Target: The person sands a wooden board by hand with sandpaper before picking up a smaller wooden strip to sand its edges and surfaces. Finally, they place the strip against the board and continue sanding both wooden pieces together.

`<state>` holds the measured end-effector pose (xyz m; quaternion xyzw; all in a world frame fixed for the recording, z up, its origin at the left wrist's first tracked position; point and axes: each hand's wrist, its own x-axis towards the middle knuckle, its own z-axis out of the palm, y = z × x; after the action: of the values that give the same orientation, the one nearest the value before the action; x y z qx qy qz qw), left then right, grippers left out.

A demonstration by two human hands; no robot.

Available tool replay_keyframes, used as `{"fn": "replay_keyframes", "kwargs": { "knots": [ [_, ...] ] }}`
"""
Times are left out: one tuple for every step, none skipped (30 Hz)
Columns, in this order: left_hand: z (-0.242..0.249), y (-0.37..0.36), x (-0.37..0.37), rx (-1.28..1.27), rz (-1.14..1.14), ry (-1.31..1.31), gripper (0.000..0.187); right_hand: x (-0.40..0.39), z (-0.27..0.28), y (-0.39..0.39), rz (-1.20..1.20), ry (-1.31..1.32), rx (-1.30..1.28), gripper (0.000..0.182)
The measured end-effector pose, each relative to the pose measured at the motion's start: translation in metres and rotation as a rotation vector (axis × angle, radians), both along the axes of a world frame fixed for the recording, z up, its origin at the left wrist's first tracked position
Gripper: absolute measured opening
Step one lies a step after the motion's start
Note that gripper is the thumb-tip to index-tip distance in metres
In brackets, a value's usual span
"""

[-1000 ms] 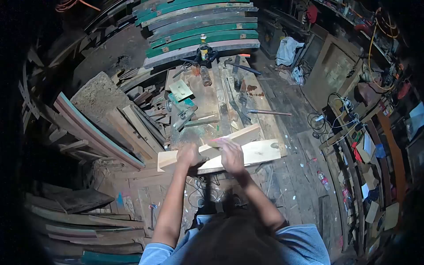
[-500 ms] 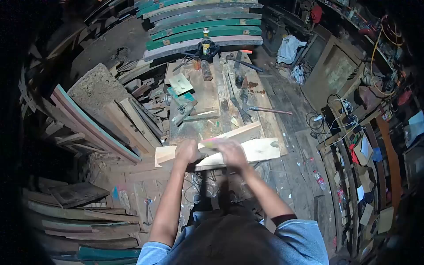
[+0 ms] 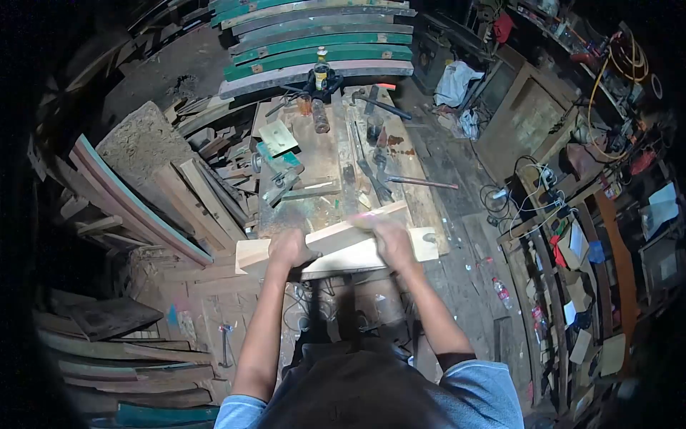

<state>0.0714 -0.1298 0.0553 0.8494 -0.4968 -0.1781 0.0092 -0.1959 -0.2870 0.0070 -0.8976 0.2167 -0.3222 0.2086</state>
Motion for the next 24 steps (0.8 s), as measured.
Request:
{"fn": "replay_keyframes", "kwargs": {
  "knots": [
    [0.008, 0.001, -0.002, 0.014, 0.012, 0.017, 0.050, -0.002, 0.007, -0.018, -0.105, -0.005, 0.000, 0.034],
    [0.012, 0.003, -0.004, 0.030, 0.024, 0.033, 0.050, -0.002, 0.010, -0.027, -0.209, -0.010, 0.002, 0.033],
    [0.006, 0.005, -0.003, -0.007, -0.004, 0.012, 0.049, 0.003, 0.008, -0.025, -0.297, -0.060, -0.019, 0.033],
    [0.008, 0.005, -0.002, -0.002, -0.004, 0.010, 0.049, 0.016, 0.010, -0.020, -0.380, -0.115, -0.040, 0.033],
    [0.008, 0.005, -0.002, 0.006, -0.004, 0.009, 0.049, 0.028, 0.007, -0.005, -0.343, -0.186, 0.022, 0.032],
    [0.009, 0.005, -0.002, 0.015, -0.006, 0.009, 0.048, 0.043, -0.006, 0.012, -0.237, -0.215, 0.031, 0.032],
    [0.003, 0.004, -0.001, 0.022, 0.006, -0.003, 0.046, 0.053, -0.010, 0.038, -0.170, -0.209, 0.004, 0.033],
    [0.000, 0.009, -0.003, 0.017, 0.012, -0.010, 0.045, 0.061, -0.043, 0.046, -0.010, -0.201, -0.046, 0.036],
    [-0.002, 0.012, -0.004, 0.004, 0.012, -0.021, 0.044, 0.054, -0.030, 0.053, 0.062, -0.151, -0.001, 0.031],
    [0.000, 0.008, -0.003, -0.017, 0.011, -0.034, 0.043, 0.049, -0.011, 0.052, 0.131, -0.104, 0.036, 0.027],
    [0.001, 0.004, -0.002, -0.027, 0.010, -0.017, 0.041, 0.044, -0.007, 0.033, 0.126, -0.060, 0.041, 0.027],
    [0.001, 0.005, -0.003, -0.030, 0.011, 0.007, 0.040, 0.035, -0.003, 0.010, 0.122, -0.010, 0.054, 0.027],
    [0.003, 0.008, -0.004, -0.030, 0.009, 0.029, 0.039, 0.026, -0.007, -0.008, -0.032, -0.048, -0.025, 0.033],
    [0.006, 0.009, -0.004, -0.031, 0.010, 0.048, 0.038, 0.018, 0.015, -0.017, -0.165, -0.104, 0.055, 0.026],
    [0.013, 0.008, -0.005, -0.005, 0.014, 0.045, 0.038, 0.007, -0.014, -0.034, -0.407, -0.052, 0.066, 0.022],
    [0.010, 0.006, -0.004, -0.040, -0.006, 0.048, 0.038, 0.014, -0.006, -0.029, -0.554, -0.140, -0.121, 0.024],
    [0.007, 0.006, -0.003, -0.039, -0.002, 0.047, 0.038, 0.020, -0.003, -0.015, -0.560, -0.129, -0.041, 0.027],
    [0.007, 0.006, -0.003, -0.034, 0.005, 0.049, 0.037, 0.032, 0.011, 0.010, -0.563, -0.114, 0.041, 0.029],
    [0.001, 0.006, -0.001, -0.031, 0.005, 0.055, 0.037, 0.045, -0.019, 0.022, -0.511, -0.140, -0.048, 0.032],
    [-0.011, 0.004, 0.003, -0.024, -0.002, 0.059, 0.037, 0.058, -0.041, 0.035, -0.358, -0.108, -0.045, 0.033],
    [-0.018, 0.003, 0.005, -0.017, -0.017, 0.061, 0.037, 0.064, -0.034, 0.054, -0.207, -0.069, -0.016, 0.034],
    [-0.017, 0.007, 0.003, -0.066, -0.022, 0.056, 0.039, 0.063, -0.025, 0.068, -0.059, -0.031, 0.011, 0.035],
    [-0.015, 0.011, 0.002, -0.094, -0.049, 0.050, 0.040, 0.058, -0.022, 0.062, -0.022, 0.006, -0.022, 0.034],
    [-0.014, 0.014, 0.004, -0.127, -0.071, 0.041, 0.041, 0.050, -0.016, 0.044, 0.020, 0.040, -0.060, 0.034]
  ]
}}
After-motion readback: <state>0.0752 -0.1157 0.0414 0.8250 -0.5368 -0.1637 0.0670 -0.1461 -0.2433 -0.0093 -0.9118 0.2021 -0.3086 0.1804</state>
